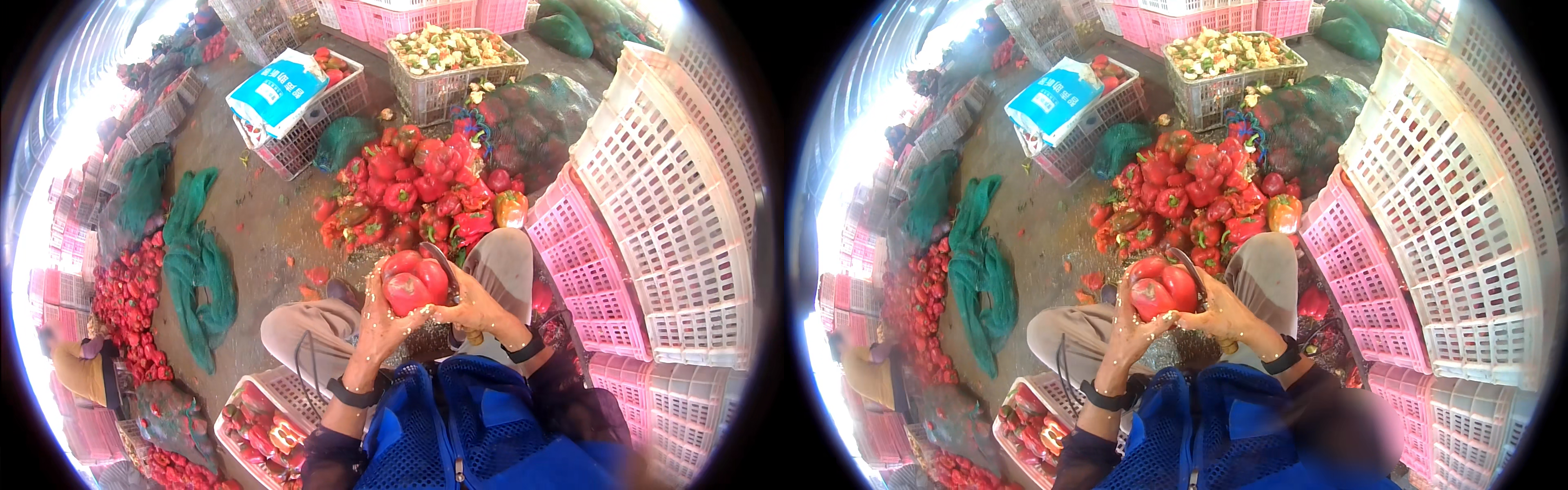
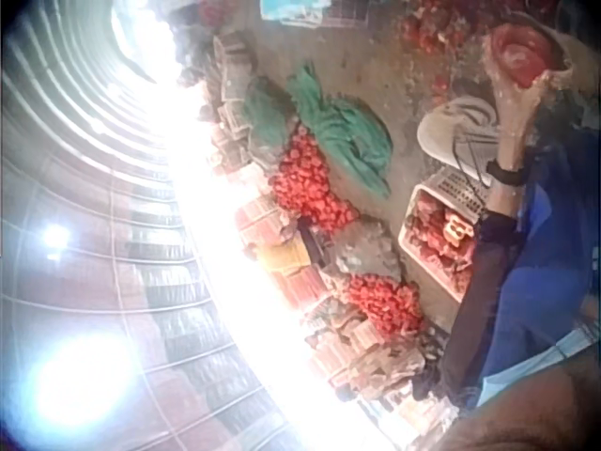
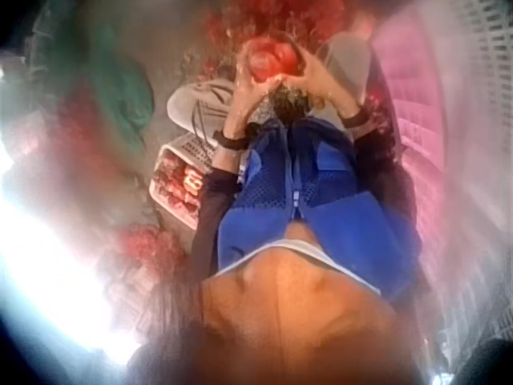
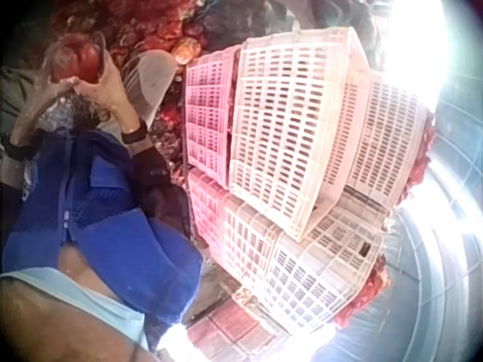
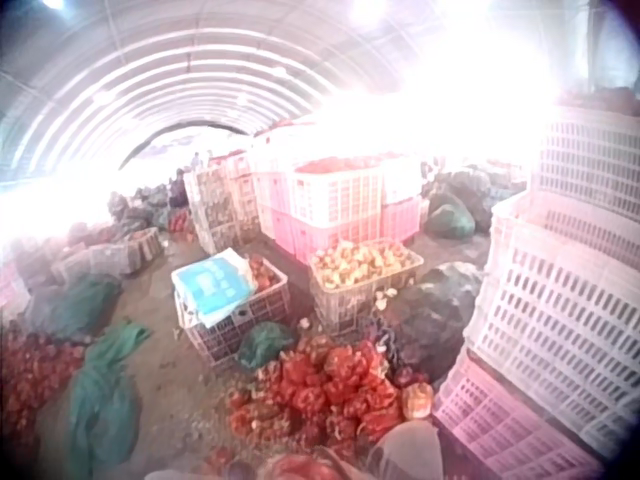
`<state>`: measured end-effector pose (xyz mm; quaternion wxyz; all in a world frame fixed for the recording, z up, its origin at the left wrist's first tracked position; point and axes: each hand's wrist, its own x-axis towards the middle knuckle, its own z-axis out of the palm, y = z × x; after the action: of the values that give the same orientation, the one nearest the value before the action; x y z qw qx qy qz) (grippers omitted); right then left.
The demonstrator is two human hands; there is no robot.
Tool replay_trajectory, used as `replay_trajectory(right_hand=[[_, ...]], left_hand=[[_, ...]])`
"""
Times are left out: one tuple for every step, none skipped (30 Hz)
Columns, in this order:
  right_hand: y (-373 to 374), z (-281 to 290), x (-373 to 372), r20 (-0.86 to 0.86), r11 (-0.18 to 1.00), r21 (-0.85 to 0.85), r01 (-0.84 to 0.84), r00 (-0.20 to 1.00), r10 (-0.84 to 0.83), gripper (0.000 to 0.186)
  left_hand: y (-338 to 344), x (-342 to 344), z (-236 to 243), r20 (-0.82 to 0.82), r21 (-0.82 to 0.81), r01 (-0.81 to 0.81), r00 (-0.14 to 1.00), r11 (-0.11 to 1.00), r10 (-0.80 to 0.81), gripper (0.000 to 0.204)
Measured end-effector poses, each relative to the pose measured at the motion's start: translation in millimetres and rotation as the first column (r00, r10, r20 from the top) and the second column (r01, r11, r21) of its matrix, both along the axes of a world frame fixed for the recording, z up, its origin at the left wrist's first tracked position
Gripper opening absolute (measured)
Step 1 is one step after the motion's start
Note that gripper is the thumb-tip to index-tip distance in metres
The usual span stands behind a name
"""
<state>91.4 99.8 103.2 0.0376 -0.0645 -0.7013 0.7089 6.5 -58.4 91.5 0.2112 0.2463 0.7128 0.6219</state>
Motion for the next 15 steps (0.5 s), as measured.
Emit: replay_trajectory(right_hand=[[-1.0,-23.5,-1.1,-0.110,0.997,0.061,0.038,0.993,-0.032,0.080],[-4.1,-26.3,-4.4,-0.221,0.990,0.119,0.079,0.974,-0.051,0.079],[-5.2,-25.2,-2.8,-0.196,0.988,0.134,0.081,0.979,-0.054,0.078],[-6.3,-20.5,0.0,-0.170,0.985,0.149,0.084,0.984,-0.058,0.076],[-7.1,-11.0,1.1,-0.147,0.982,0.166,0.087,0.987,-0.062,0.075],[-6.3,-5.2,1.5,-0.107,0.975,0.208,0.071,0.993,-0.049,0.073],[-5.1,-0.4,1.3,-0.067,0.967,0.249,0.054,0.997,-0.038,0.072],[-3.6,1.9,1.9,-0.028,0.956,0.292,0.040,0.999,-0.034,0.070],[-4.0,0.5,2.6,-0.020,0.944,0.326,0.059,0.998,-0.055,0.068],[-5.4,-2.6,2.9,-0.013,0.930,0.359,0.077,0.997,-0.077,0.066],[-6.4,-5.9,3.4,-0.006,0.915,0.392,0.096,0.995,-0.102,0.064],[-6.8,-9.3,4.0,0.010,0.918,0.383,0.106,0.993,-0.119,0.062],[-6.9,-12.9,4.6,0.026,0.920,0.373,0.117,0.990,-0.137,0.060],[-7.8,-16.3,4.4,0.039,0.924,0.360,0.129,0.987,-0.153,0.059],[-8.4,-19.1,4.1,0.021,0.926,0.345,0.151,0.986,-0.168,0.058]], left_hand=[[-0.3,1.1,1.9,-0.018,-0.072,0.009,1.000,0.997,-0.010,0.088],[-1.2,4.3,2.9,-0.047,-0.072,-0.035,0.998,0.997,0.032,0.087],[-1.2,9.0,3.5,-0.077,-0.070,-0.078,0.994,0.994,0.072,0.086],[-0.8,12.5,3.3,-0.107,-0.067,-0.119,0.988,0.991,0.112,0.085],[0.3,13.8,1.8,-0.084,-0.037,-0.138,0.987,0.990,0.134,0.083],[1.4,14.6,-0.8,-0.061,-0.008,-0.156,0.986,0.988,0.156,0.082],[1.7,15.0,-3.3,-0.037,0.021,-0.175,0.984,0.984,0.176,0.080],[3.0,15.4,-5.4,0.003,0.046,-0.188,0.982,0.981,0.188,0.077],[4.1,16.0,-7.6,0.044,0.070,-0.201,0.979,0.977,0.198,0.074],[5.1,16.7,-8.9,0.085,0.093,-0.215,0.975,0.972,0.207,0.072],[5.5,16.2,-9.2,0.085,0.091,-0.209,0.976,0.974,0.202,0.070],[4.8,14.7,-9.2,0.085,0.090,-0.204,0.977,0.975,0.197,0.068],[4.4,13.3,-9.0,0.086,0.088,-0.199,0.978,0.976,0.191,0.066],[3.9,11.8,-8.3,0.076,0.072,-0.190,0.980,0.979,0.185,0.065],[3.8,10.1,-7.2,0.067,0.057,-0.181,0.982,0.982,0.178,0.064]])
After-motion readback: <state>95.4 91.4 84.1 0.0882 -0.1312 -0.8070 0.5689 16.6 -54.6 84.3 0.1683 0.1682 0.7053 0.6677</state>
